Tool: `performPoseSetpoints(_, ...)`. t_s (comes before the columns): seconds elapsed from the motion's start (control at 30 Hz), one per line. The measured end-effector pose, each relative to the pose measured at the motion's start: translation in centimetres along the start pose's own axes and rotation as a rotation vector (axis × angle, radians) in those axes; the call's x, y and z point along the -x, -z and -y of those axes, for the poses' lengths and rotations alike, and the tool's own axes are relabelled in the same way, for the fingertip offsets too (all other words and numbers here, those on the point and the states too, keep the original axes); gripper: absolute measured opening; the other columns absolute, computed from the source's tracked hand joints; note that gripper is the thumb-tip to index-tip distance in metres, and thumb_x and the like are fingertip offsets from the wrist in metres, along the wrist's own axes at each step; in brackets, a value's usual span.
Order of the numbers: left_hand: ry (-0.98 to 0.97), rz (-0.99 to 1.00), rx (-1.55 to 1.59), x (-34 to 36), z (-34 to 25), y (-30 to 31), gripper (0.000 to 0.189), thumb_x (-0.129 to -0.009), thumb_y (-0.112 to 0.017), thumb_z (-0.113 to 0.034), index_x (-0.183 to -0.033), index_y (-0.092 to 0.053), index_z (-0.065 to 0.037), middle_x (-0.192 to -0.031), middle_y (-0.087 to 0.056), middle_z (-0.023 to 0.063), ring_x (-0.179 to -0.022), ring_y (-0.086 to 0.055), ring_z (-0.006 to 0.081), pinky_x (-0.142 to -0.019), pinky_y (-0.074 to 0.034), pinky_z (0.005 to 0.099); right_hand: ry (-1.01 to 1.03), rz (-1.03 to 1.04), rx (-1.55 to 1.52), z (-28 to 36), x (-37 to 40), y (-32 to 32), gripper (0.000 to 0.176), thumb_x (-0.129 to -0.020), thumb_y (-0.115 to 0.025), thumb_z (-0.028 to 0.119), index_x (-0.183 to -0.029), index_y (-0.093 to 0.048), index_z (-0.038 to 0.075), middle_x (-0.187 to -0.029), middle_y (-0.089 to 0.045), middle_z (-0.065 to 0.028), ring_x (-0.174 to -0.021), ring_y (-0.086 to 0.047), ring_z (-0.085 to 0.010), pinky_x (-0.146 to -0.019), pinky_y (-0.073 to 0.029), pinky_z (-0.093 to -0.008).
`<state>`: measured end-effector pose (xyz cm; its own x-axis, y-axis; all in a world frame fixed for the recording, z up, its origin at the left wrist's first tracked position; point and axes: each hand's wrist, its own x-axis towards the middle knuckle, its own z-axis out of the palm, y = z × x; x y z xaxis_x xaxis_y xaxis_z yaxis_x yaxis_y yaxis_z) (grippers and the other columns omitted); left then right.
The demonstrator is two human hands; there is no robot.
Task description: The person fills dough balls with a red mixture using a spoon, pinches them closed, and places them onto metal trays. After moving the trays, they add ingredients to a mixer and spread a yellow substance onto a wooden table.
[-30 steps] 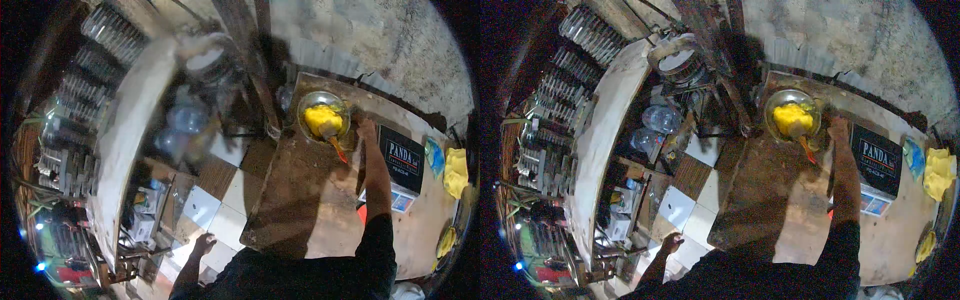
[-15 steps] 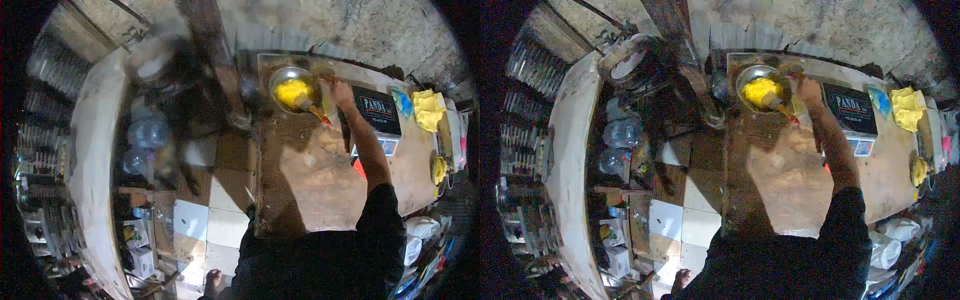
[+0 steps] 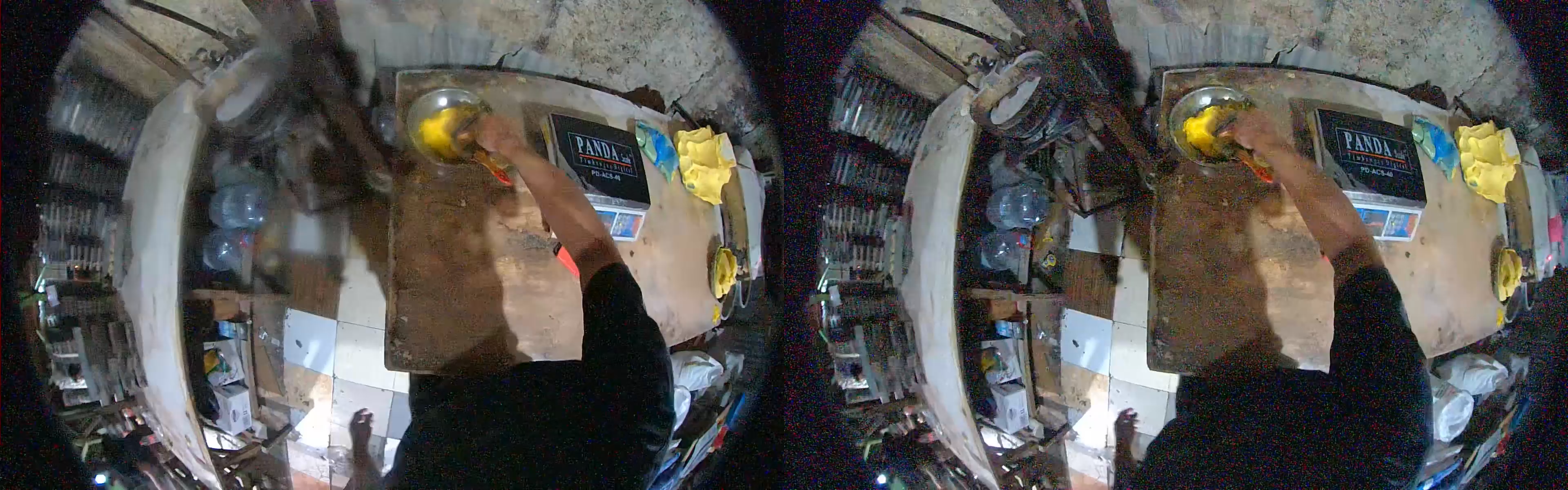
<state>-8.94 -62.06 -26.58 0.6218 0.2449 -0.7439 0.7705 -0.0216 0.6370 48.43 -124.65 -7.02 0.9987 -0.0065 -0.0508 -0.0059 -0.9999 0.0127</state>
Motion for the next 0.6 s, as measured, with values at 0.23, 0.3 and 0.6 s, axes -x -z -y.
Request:
performPoseSetpoints(0.23, -0.185, -0.029, -0.162, 4.8, 3.4, -4.4, 0.03, -0.081, -0.067, -0.01, -0.109, -0.059, -0.005, -0.078, -0.066, 0.0061, -0.067, -0.062, 0.0125, -0.058, -0.049, 0.0255, 0.122, -0.445, -0.188, -1.8, -4.8, -10.1, 0.033, -0.077, -0.06, 0.037, -0.091, -0.071, 0.008, -0.091, -0.068, -0.0135, -0.087, -0.066, -0.0302, -0.076, -0.053, -0.0427)
performPoseSetpoints(0.3, -0.272, -0.122, -0.392, 5.9, 2.0, -4.9, 0.029, -0.082, -0.064, -0.01, -0.109, -0.058, -0.005, -0.082, -0.066, 0.0064, -0.069, -0.063, 0.0126, -0.058, -0.049, 0.0254, 0.09, -0.156, -0.156, -1.5, 1.3, 0.6, 0.041, -0.079, -0.06, 0.043, -0.1, -0.068, 0.009, -0.102, -0.066, -0.0156, -0.096, -0.064, -0.0299, -0.083, -0.051, -0.0434)
performPoseSetpoints(0.6, -0.224, -0.192, 0.137, 10.5, 11.1, -6.1, 0.036, -0.081, -0.063, -0.014, -0.115, -0.054, -0.005, -0.087, -0.062, 0.0053, -0.066, -0.056, 0.0115, -0.049, -0.042, 0.0208, -0.149, -0.178, -1.174, -13.7, 29.7, 7.8, 0.036, -0.089, -0.053, 0.023, -0.118, -0.06, 0.002, -0.074, -0.065, -0.0072, -0.05, -0.054, -0.013, -0.048, -0.045, -0.0289)
